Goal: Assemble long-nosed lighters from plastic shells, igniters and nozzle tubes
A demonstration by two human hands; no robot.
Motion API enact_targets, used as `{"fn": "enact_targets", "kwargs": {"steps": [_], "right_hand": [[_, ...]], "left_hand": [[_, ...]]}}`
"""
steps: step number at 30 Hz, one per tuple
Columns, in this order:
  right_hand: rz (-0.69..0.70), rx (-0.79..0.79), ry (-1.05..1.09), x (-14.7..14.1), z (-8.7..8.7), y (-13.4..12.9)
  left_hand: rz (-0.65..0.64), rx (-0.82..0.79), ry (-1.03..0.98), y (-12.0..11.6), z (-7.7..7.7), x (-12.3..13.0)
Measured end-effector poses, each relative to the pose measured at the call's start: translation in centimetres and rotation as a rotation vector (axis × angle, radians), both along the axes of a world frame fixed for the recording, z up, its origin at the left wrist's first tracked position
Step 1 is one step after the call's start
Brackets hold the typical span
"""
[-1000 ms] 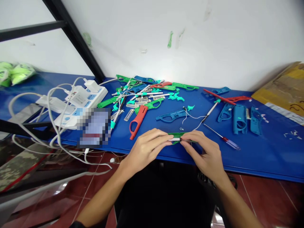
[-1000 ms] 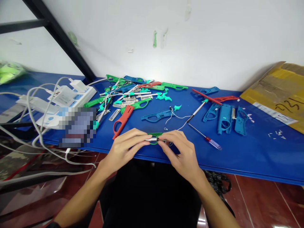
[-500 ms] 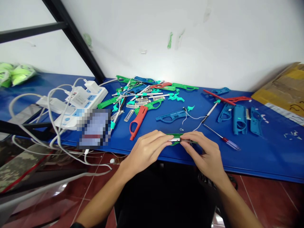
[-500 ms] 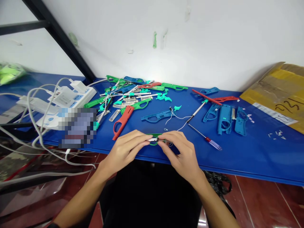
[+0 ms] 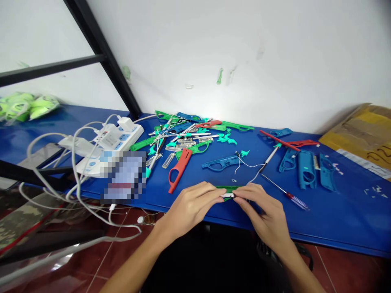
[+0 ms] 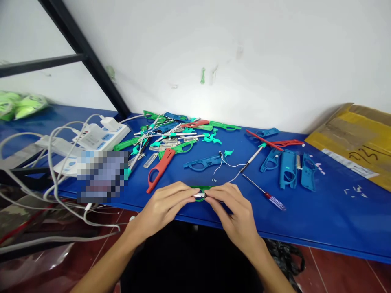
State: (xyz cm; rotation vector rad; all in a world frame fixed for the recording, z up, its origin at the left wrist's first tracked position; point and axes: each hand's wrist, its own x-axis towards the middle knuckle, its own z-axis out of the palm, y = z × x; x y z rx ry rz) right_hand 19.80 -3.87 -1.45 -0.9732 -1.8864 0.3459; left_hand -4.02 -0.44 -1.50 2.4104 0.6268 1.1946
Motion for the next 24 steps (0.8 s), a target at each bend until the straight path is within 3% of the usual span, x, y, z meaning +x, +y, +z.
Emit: {"fn": "enact_targets", "kwargs": {"steps": [17, 20, 24], "right_hand": [[0.07, -0.042, 0.121, 0.4, 0.2, -0.4], [0.101, -0.135, 0.178, 0.5, 0.4, -0.3], [0.148, -0.385, 0.187, 1.1, 1.5, 0.5]], "left_hand": [[-0.045, -0.046, -0.156, 0.1, 0.2, 0.6], [-0.033, -0.027, -0.134, -0.1, 0.2, 0.6], [-0.037, 0.0, -0.098, -0.5, 0.4, 0.3]]}}
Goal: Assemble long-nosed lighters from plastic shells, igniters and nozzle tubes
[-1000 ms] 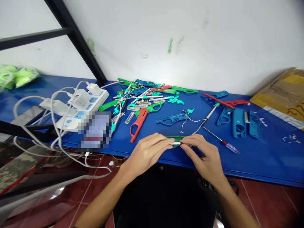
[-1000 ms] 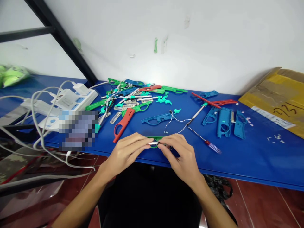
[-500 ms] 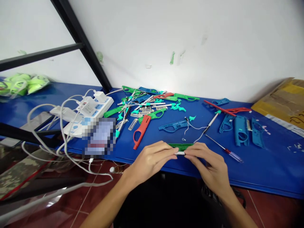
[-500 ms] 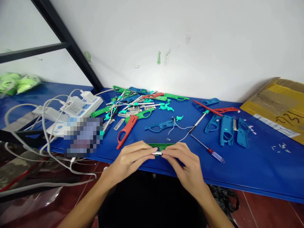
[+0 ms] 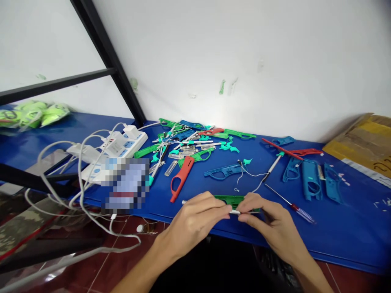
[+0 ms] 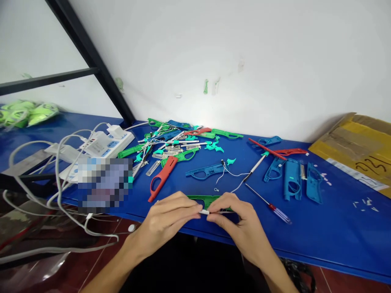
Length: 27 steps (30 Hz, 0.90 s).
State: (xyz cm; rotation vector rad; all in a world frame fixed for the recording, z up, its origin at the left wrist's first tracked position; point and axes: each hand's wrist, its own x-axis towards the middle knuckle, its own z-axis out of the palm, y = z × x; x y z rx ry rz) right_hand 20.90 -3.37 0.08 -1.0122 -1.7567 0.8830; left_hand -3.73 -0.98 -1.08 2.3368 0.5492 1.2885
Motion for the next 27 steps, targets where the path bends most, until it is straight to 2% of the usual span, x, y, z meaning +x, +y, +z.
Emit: {"fn": "enact_targets", "kwargs": {"steps": [4, 8, 12, 14, 17, 22, 27], "right_hand": [[0.172, -0.17, -0.098, 0.5, 1.8, 1.6], [0.244, -0.152, -0.205, 0.2, 3.1, 3.0], [0.242, 0.065, -0.328, -0.2, 2.9, 3.7], [0.227, 0.144, -0.382, -0.4, 2.6, 4.1], [0.182, 0.157, -0.429, -0.5, 2.2, 4.3], [0.058, 0.171, -0.501, 0.1, 1.8, 3.9], [-0.008, 0.195, -0.464, 1.8, 0.9, 3.1]], "left_hand": [[-0.02, 0.045, 0.005, -0.2, 0.5, -0.4], [0.033, 0.094, 0.061, 0.0, 1.3, -1.2], [0.103, 0.069, 0.236, 0.1, 1.9, -2.0], [0.12, 0.106, 0.358, 0.2, 1.9, -2.2], [0.122, 0.181, 0.441, 0.6, 1.6, -2.2], [0.165, 0.167, 0.434, 1.3, 0.7, -2.4], [0.207, 0.145, 0.467, 1.6, 0.3, -2.6]]}}
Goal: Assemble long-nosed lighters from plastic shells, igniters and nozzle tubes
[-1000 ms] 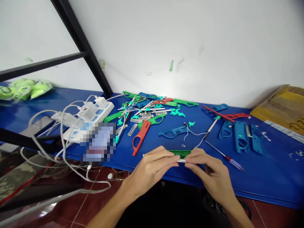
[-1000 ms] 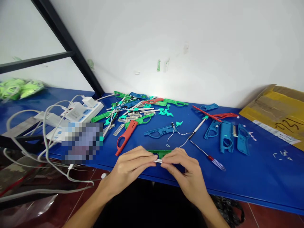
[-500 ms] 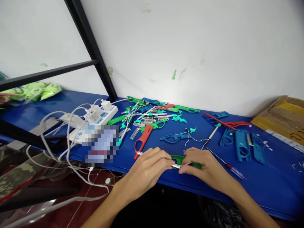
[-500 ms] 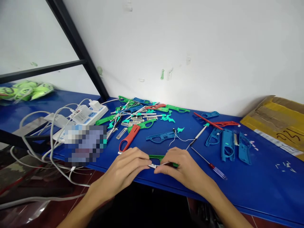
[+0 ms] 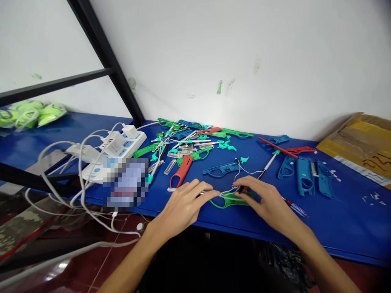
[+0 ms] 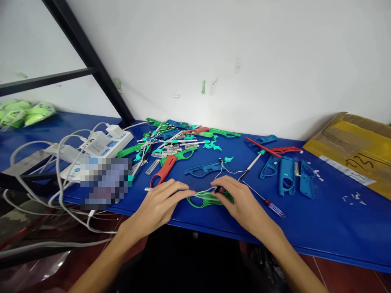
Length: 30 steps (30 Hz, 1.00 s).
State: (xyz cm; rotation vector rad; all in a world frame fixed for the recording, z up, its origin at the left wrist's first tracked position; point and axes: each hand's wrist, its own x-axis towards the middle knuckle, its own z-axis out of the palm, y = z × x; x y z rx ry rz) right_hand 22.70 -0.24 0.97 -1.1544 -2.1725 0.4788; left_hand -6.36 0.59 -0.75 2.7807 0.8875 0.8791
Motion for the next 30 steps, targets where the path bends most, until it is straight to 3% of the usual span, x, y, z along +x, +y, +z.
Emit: {"fn": "enact_targets", "kwargs": {"steps": [9, 18, 25, 30], "right_hand": [[-0.064, 0.24, -0.01, -0.4, -2.3, -2.5], [-0.065, 0.3, -0.091, -0.4, -2.5, -2.5], [-0.027, 0.277, -0.124, -0.5, -3.5, -3.0], [-0.057, 0.343, -0.018, -0.7, -2.8, -3.3]], "left_hand": [[0.001, -0.063, -0.074, -0.1, 0.0, 0.9], [0.009, -0.09, 0.025, 0.4, -0.1, 0.9], [0.057, -0.037, -0.054, -0.2, -0.6, 0.4], [0.061, 0.011, -0.123, -0.5, -0.3, 0.4]]}}
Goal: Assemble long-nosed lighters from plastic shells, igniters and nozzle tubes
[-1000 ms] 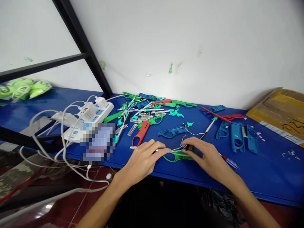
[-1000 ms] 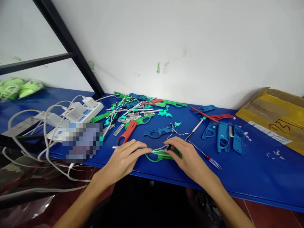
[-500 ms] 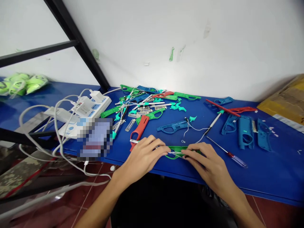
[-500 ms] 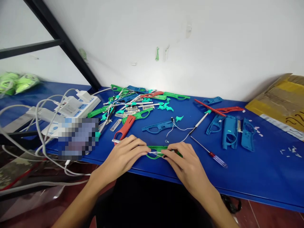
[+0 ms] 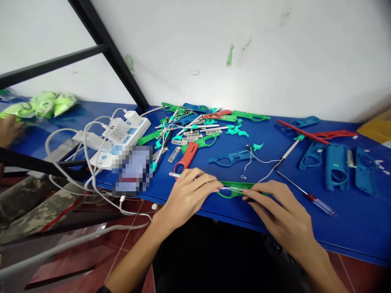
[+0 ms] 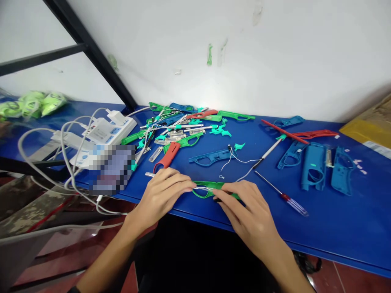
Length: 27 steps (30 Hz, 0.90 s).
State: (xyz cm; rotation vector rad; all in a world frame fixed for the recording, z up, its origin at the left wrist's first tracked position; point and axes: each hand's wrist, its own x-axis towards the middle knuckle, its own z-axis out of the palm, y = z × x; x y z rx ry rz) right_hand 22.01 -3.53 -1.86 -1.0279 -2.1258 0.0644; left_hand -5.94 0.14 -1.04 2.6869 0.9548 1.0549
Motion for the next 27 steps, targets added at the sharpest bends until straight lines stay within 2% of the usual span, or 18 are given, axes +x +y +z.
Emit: {"fn": "enact_targets", "kwargs": {"steps": [3, 6, 13, 17, 20, 27], "right_hand": [[0.021, -0.068, 0.047, -0.7, 0.6, 0.3], [0.062, -0.115, -0.01, -1.7, 1.0, 1.1], [0.183, 0.022, -0.302, -2.3, 3.2, 4.1], [0.222, 0.05, -0.358, -1.9, 4.2, 4.9], [0.181, 0.085, -0.35, -1.6, 3.4, 4.3], [0.046, 0.125, -0.309, -2.4, 0.0, 2.2]], "left_hand": [[-0.011, -0.025, -0.029, 0.0, 0.2, 0.1], [-0.014, -0.053, 0.003, -0.1, 0.1, 0.1], [-0.021, -0.092, -0.012, -0.1, -0.2, 0.1], [-0.015, -0.112, -0.046, -0.1, -0.3, 0.2], [-0.016, -0.101, -0.053, 0.0, -0.5, 0.2], [-0.029, -0.117, -0.034, 0.1, -0.8, -0.6]]}}
